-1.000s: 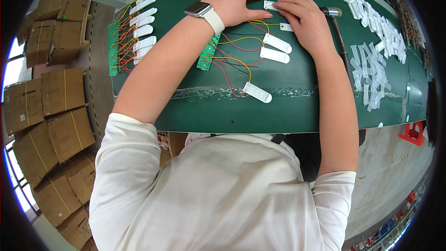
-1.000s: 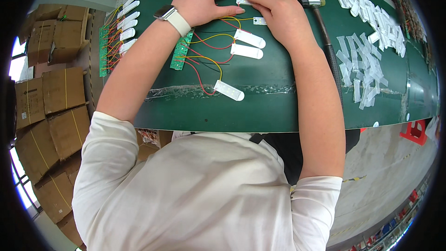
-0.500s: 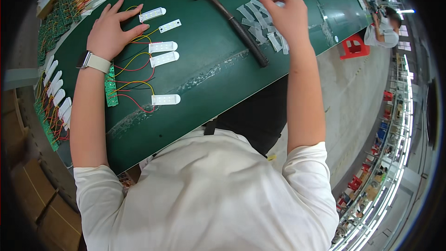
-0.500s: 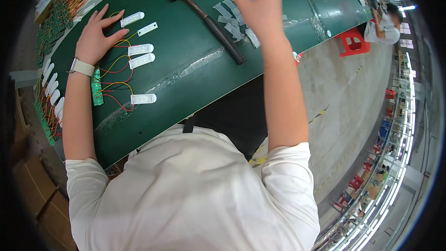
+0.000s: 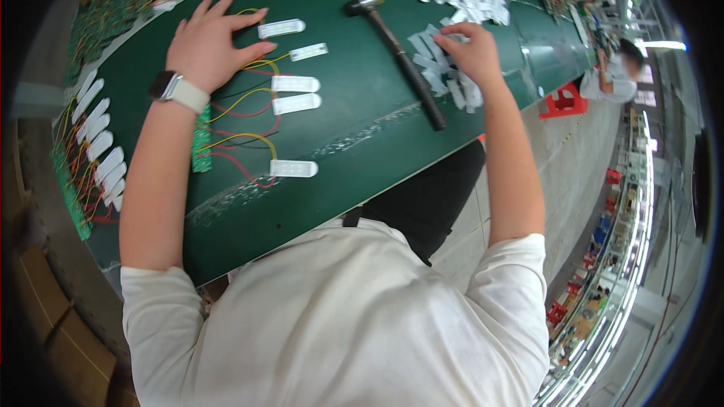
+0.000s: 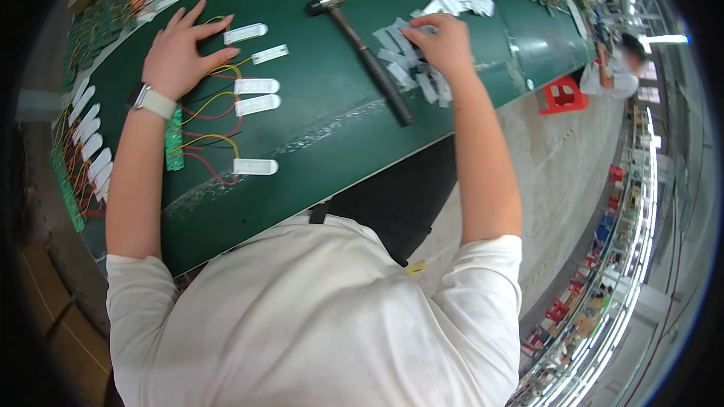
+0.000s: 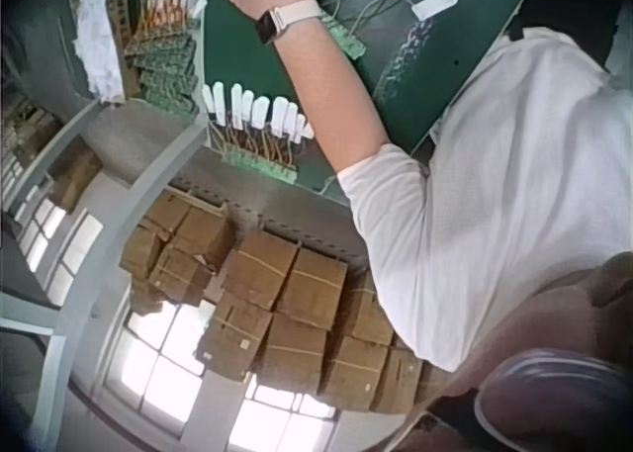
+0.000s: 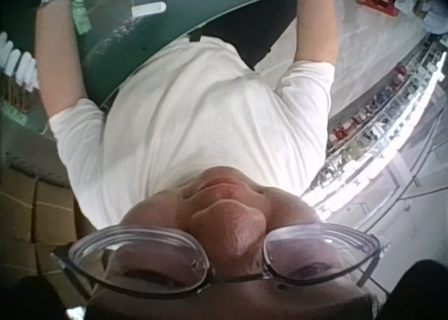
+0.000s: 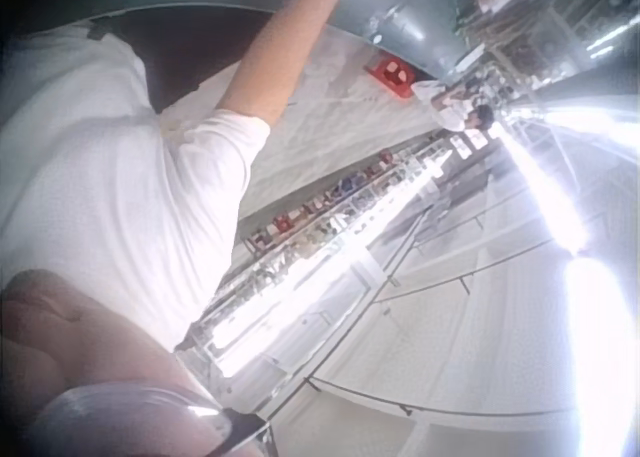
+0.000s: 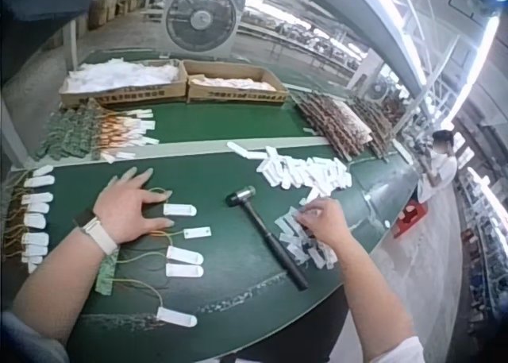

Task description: Assembling plastic diffuser components onto LED circuit boards on a production line and using a mallet to tap them into place.

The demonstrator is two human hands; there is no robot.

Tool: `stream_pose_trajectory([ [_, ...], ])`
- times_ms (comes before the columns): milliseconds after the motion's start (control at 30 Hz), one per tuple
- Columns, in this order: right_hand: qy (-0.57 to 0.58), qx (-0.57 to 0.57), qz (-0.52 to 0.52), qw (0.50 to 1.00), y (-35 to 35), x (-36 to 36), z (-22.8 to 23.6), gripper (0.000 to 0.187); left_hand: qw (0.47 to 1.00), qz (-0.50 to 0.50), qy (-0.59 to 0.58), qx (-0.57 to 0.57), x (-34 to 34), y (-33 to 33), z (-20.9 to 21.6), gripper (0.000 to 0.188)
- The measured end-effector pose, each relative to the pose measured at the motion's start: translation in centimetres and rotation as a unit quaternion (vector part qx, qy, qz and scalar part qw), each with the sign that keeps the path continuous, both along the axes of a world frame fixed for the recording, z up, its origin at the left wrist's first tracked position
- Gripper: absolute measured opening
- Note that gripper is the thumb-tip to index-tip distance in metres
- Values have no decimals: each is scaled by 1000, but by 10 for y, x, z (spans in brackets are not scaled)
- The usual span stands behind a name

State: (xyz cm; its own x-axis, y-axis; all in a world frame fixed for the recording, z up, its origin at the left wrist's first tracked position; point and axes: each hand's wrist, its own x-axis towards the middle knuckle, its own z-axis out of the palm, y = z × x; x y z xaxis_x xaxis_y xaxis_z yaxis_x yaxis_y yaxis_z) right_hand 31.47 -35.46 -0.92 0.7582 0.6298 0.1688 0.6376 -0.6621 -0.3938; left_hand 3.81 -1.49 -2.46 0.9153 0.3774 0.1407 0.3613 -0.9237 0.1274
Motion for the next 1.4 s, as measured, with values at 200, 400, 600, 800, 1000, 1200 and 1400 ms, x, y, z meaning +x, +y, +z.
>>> stream_pose_trajectory([
  [200, -128, 32, 11, 991, 38, -37, 36, 25, 999, 10, -29, -13, 1, -9, -4, 61],
  [400, -88, 88, 222, 967, 136, -102, 29, 22, 999, 24, -17, -30, -1, -11, 1, 59],
  [600, -22, 45, 250, 967, 178, -123, 7, 23, 999, 26, -19, -29, -2, -12, 0, 61],
  [800, 21, 24, 245, 969, 182, -122, 1, 22, 999, 26, -14, -28, -1, -11, -1, 61],
  [1000, 35, 41, 244, 968, 179, -120, -2, 22, 999, 30, -18, -34, 2, -11, -2, 61],
  [1200, 76, 58, 228, 969, 177, -122, -3, 23, 998, 19, -17, -53, 2, -9, -3, 62],
  [1400, 80, 54, 237, 967, 177, -120, -3, 24, 991, -11, 15, -130, -7, -9, 36, 58],
])
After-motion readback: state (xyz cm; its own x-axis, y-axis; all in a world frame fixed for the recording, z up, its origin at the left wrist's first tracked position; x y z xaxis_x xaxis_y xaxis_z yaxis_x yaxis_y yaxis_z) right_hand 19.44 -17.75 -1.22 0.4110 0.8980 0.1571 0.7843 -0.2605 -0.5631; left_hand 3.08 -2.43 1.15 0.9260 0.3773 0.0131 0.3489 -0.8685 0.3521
